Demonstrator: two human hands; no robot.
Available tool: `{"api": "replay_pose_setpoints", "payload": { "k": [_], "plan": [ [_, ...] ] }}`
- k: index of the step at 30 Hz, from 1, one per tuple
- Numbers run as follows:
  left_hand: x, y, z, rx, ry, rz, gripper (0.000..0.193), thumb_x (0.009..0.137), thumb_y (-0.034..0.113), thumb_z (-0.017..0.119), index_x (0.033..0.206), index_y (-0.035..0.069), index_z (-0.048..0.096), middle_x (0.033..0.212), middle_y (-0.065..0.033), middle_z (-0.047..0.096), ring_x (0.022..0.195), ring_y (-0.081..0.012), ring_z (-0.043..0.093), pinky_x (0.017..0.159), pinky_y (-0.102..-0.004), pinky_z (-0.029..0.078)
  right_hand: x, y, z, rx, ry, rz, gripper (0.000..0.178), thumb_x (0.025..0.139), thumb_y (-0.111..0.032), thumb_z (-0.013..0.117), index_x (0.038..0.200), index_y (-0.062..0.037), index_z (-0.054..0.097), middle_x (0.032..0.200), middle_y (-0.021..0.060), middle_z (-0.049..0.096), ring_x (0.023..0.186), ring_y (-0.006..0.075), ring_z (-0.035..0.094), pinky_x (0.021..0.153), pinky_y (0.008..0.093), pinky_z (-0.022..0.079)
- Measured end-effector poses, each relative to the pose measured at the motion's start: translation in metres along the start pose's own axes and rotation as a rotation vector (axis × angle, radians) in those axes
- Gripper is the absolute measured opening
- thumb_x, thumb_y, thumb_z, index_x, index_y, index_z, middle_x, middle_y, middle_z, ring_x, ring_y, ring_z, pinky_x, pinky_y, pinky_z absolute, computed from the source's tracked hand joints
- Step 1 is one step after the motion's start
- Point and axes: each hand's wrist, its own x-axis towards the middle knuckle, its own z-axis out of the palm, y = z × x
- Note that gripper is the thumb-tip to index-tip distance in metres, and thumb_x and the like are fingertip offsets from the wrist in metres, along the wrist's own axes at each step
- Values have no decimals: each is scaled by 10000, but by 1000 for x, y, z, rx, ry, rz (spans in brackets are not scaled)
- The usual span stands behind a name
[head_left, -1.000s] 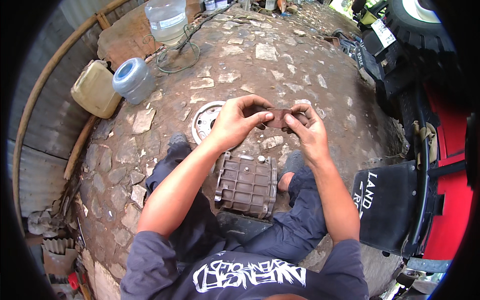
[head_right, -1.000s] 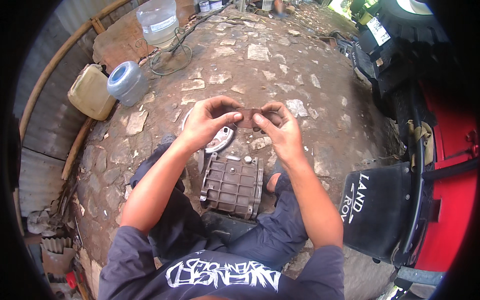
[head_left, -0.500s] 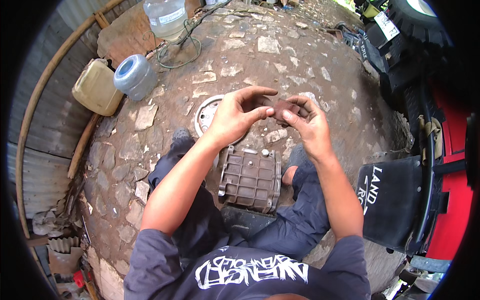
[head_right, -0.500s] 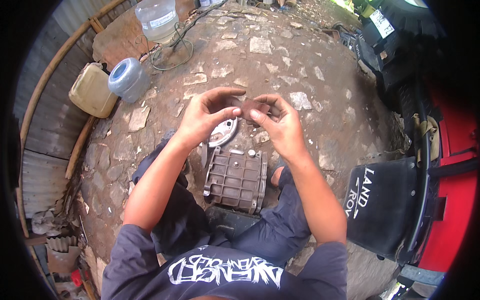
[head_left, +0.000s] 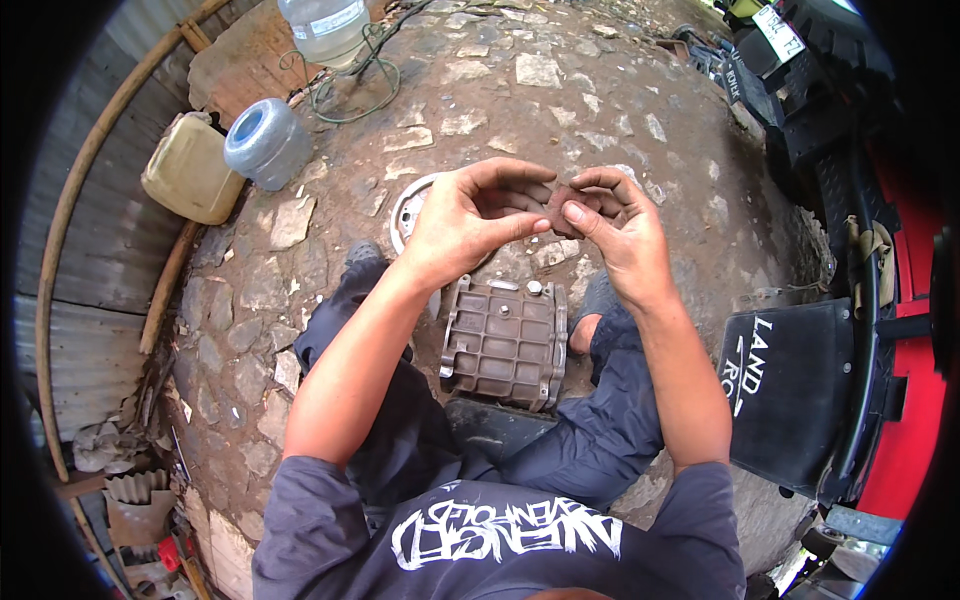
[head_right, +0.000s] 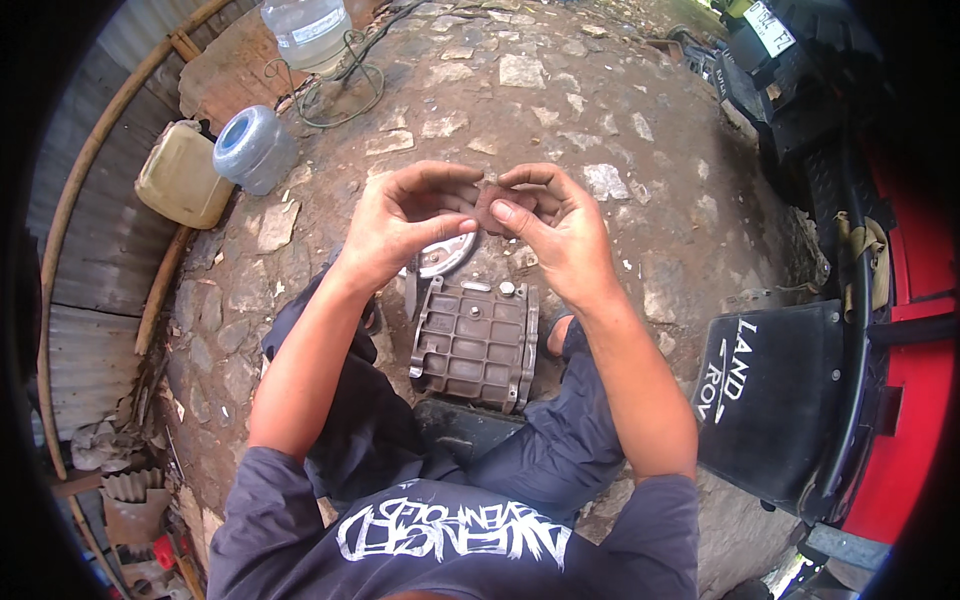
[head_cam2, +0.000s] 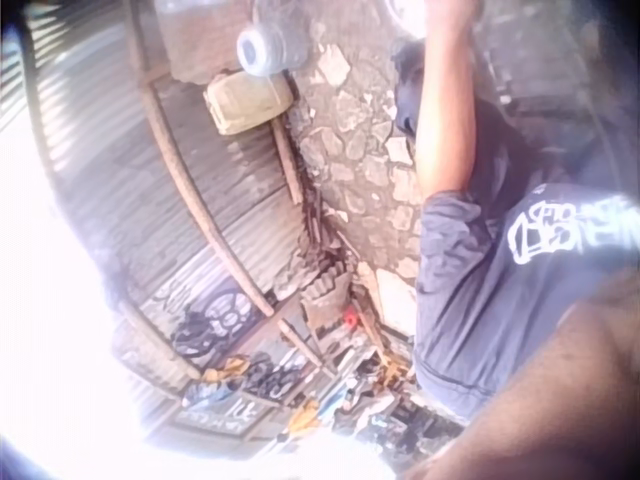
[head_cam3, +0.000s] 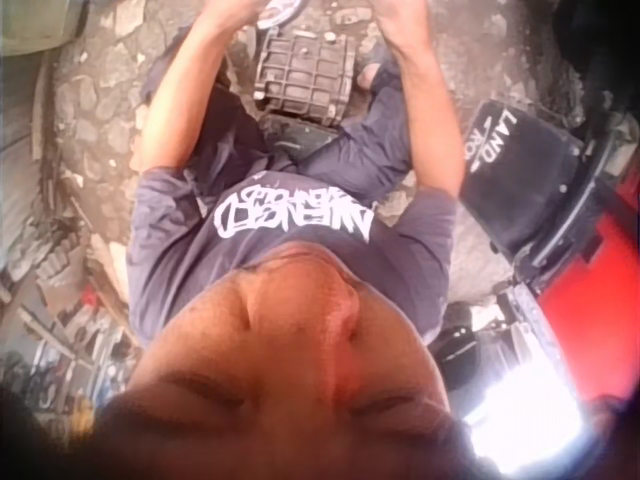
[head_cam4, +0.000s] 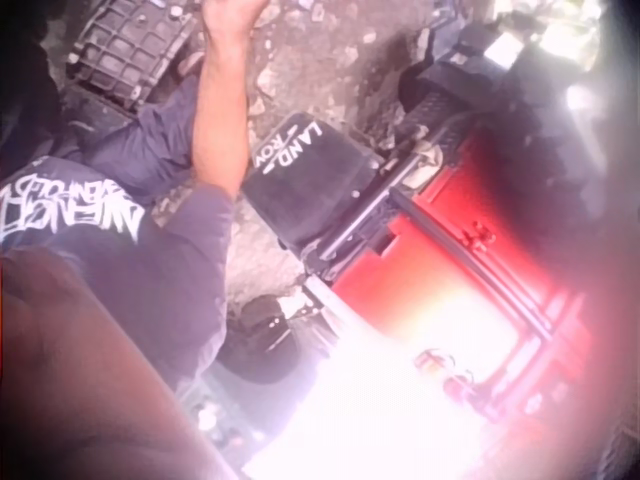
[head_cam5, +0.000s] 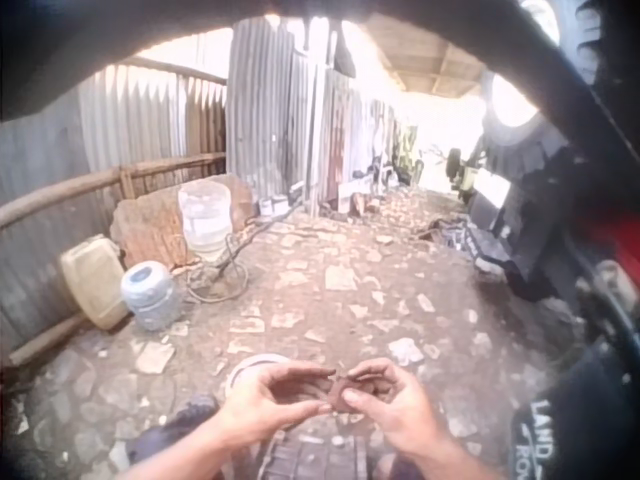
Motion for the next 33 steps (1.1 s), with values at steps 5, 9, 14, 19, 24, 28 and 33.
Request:
{"api": "replay_pose_setpoints", "payload": {
  "k": [5,9,14,19,24,28,33],
  "plan": [
    [-4,2,0,-65,-19,-35,517,838,-16,832,1322,-39,650,1173,-128,734,1036,-168,715,932,-309,585,-4,-5,1,-48,10,-23,334,929,-40,777,1226,27,640,1113,118,731,1039,177,713,932,332,599],
    [-4,3,-2,24,16,-42,494,853,-18,823,1315,-42,651,1167,-106,735,1021,-144,716,906,-289,594,-5,-10,2,-116,-8,-44,418,882,-24,817,1257,31,640,1146,116,729,1078,188,710,961,338,590],
    [-4,2,-5,-51,-17,-10,457,860,-18,809,1296,-29,674,1174,-93,741,1022,-129,704,907,-282,583,-6,-11,1,-274,-72,-95,509,832,-3,852,1301,39,656,1213,135,719,1108,211,707,975,346,581],
    [-5,6,-6,0,25,-70,452,858,-33,797,1298,1,702,1238,-83,732,1044,-118,694,933,-277,570,-5,-14,2,-113,-50,-72,499,860,-5,829,1319,62,645,1237,162,713,1116,218,706,981,356,580],
    [-4,0,-4,-14,65,-61,443,882,-24,779,1316,18,702,1229,-70,736,1065,-107,682,931,-270,562,-5,-13,2,-45,-1,-93,505,887,7,802,1345,83,604,1234,172,709,1115,217,710,973,339,589],
    [0,-10,13,49,172,89,390,865,-22,766,1251,34,747,1118,-72,759,1037,-144,705,898,-289,566,-6,-8,8,-85,74,-157,479,884,21,802,1320,74,610,1209,168,712,1101,215,718,957,330,599],
    [-3,-1,26,693,255,432,334,820,-7,691,1130,62,797,1014,-129,760,944,-281,750,835,-354,575,-2,-6,4,-44,99,-112,428,865,25,820,1250,62,636,1140,158,731,1070,212,729,943,331,607]
  ]
}}
